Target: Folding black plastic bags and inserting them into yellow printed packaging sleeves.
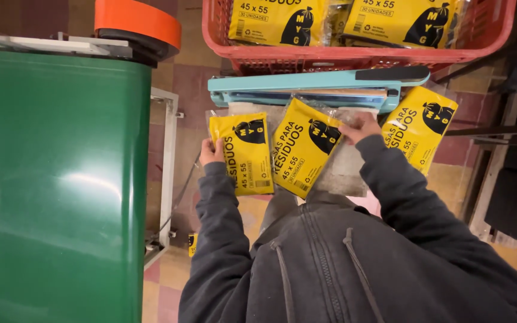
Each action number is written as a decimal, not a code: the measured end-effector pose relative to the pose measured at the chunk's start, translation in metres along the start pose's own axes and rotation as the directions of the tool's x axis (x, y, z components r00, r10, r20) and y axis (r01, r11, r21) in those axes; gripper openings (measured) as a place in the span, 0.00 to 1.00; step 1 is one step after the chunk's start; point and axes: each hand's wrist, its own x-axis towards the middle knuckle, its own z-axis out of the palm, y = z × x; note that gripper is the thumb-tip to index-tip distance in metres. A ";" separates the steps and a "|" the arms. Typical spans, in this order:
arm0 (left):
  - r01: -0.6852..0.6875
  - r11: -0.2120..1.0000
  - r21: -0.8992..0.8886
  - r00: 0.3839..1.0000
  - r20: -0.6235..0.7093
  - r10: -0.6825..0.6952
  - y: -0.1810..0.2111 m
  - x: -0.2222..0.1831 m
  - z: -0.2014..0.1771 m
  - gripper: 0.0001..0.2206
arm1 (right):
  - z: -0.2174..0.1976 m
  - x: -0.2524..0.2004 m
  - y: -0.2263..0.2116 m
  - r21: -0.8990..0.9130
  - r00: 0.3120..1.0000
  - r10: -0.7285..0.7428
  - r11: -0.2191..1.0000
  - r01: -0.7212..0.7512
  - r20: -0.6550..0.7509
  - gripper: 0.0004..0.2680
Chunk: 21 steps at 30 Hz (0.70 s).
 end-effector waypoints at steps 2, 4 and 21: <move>0.016 0.992 0.127 0.999 -0.031 -0.012 0.020 -0.005 0.000 0.13 | -0.004 0.005 0.025 -0.110 0.998 0.016 0.994 -0.024 -0.068 0.21; -0.037 0.943 0.332 0.999 -0.020 0.046 0.031 -0.005 0.003 0.18 | -0.011 0.026 0.051 0.105 0.992 -0.117 0.987 0.121 -0.043 0.17; -0.832 0.353 0.428 0.554 0.622 0.553 0.152 -0.099 0.161 0.23 | 0.022 -0.054 -0.062 -0.743 0.659 -0.734 0.348 0.572 0.163 0.18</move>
